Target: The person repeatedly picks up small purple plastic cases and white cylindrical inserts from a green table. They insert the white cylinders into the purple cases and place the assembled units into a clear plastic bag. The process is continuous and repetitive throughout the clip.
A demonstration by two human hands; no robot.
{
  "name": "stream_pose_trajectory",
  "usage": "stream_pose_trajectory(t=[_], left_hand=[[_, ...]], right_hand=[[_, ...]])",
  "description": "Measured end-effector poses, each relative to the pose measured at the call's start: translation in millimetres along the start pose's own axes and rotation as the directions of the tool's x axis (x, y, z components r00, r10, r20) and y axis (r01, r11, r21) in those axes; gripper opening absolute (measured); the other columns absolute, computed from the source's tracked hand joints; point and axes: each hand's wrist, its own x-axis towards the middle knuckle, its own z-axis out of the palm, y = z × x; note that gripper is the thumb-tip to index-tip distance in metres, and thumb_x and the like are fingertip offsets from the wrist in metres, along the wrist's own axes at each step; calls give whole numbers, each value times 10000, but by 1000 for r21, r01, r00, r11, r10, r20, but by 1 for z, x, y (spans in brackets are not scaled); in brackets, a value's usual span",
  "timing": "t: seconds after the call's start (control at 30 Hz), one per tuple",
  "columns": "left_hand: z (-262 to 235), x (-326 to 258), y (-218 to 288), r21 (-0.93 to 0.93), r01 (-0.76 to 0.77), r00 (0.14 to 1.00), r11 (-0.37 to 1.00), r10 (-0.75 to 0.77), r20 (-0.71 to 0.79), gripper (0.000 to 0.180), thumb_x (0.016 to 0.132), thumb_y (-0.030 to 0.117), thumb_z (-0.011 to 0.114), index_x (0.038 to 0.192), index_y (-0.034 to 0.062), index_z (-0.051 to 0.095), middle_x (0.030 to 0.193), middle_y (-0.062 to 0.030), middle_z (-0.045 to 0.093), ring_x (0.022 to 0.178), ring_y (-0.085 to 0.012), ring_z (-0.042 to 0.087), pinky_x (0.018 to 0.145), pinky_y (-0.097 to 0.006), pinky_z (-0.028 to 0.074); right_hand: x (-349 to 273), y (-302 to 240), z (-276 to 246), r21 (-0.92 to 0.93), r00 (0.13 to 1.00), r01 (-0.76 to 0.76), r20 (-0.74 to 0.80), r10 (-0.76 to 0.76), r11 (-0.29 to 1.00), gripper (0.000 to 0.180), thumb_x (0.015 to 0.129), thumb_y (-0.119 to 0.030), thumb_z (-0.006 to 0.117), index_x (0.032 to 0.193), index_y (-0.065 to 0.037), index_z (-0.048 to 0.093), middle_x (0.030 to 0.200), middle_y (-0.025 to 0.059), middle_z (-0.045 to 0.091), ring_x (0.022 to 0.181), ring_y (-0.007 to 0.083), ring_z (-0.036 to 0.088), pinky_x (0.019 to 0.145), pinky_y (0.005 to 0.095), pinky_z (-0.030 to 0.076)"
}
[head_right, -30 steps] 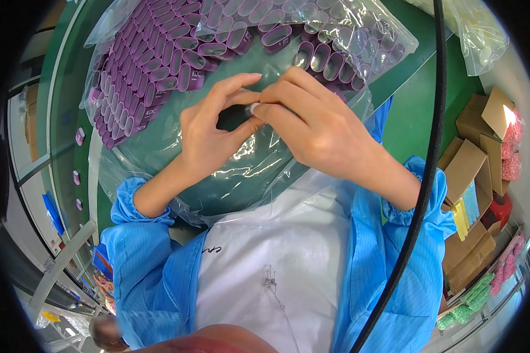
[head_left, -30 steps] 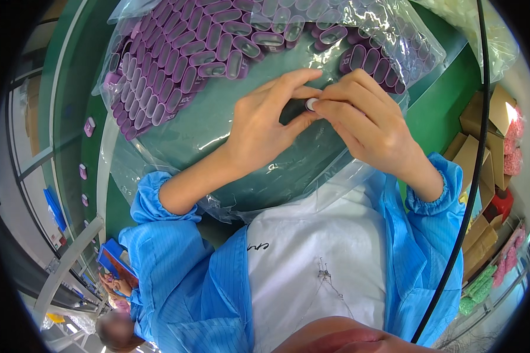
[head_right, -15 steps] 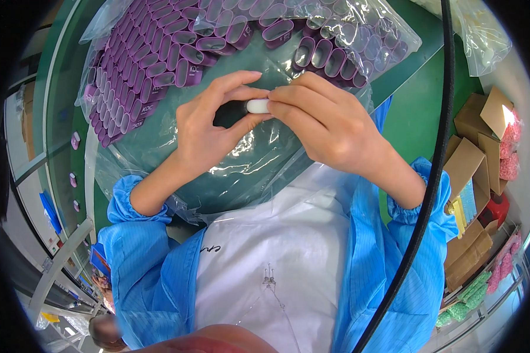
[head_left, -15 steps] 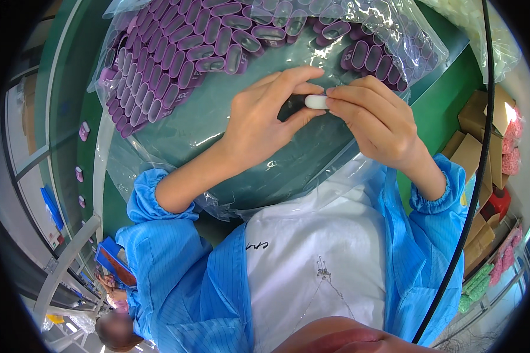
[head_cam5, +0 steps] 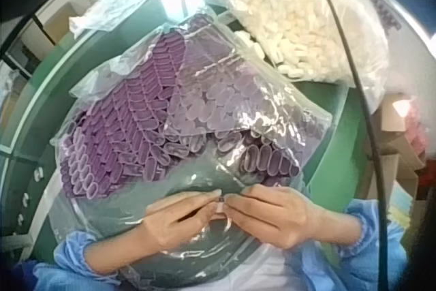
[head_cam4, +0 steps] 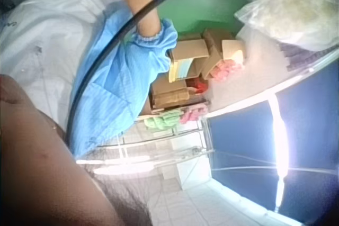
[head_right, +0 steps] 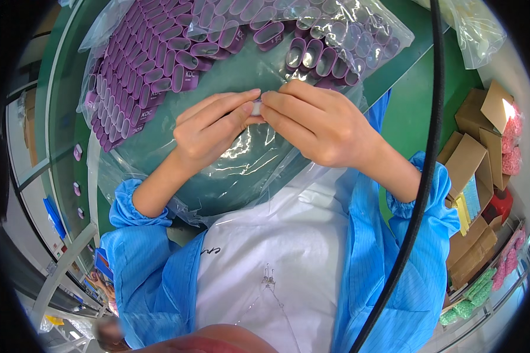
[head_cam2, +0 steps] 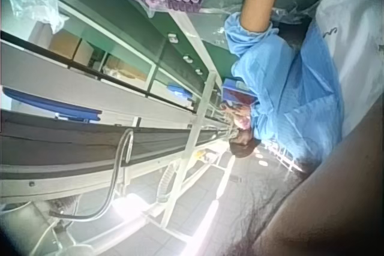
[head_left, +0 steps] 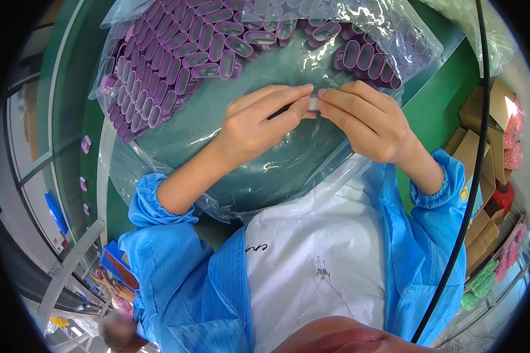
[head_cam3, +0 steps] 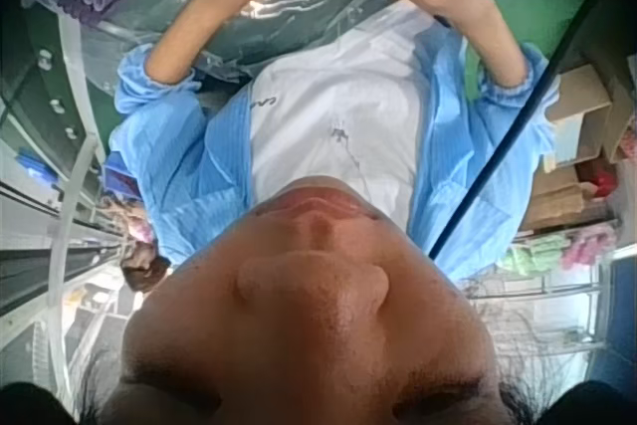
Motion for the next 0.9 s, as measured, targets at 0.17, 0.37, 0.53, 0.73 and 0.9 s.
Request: stream_pose_trajectory(t=[0.17,0.37,0.53,0.73,0.9], left_hand=[[-4,5,2,21,-40,999,999,39,36,166,759,-51,779,904,-50,697,1028,-187,727,817,-275,732,687,-313,612],[-92,5,22,147,449,892,881,-432,-133,276,828,11,805,1089,6,719,1062,-152,759,933,-241,732,859,-348,577],[-277,-60,-93,313,744,654,590,-739,-161,410,1001,84,642,1385,4,525,1238,-141,706,1097,-172,662,978,-303,506],[-363,-151,-171,405,768,518,496,-853,64,390,988,48,636,1375,15,598,1388,-137,620,1171,-192,636,999,-309,501],[-350,-145,-168,683,575,706,450,-695,-136,395,976,39,629,1370,70,629,1374,-128,612,1161,-263,650,972,-360,519]], right_hand=[[1,8,-5,126,999,20,-32,-16,992,353,575,17,716,909,132,700,976,234,698,752,317,670,627,362,580],[13,36,-56,84,965,-130,-219,145,988,198,809,17,732,1006,26,731,972,122,739,814,250,712,692,337,570],[33,117,-121,-356,783,-615,-171,598,703,142,857,-123,733,953,-18,737,917,149,694,840,291,675,733,384,522],[25,206,-79,-600,870,-295,153,468,743,168,840,-138,731,964,-24,738,917,151,687,902,320,663,773,406,526],[36,142,-95,-219,802,-594,-243,546,774,146,862,-74,760,902,-6,637,816,67,642,741,158,625,665,309,495]])
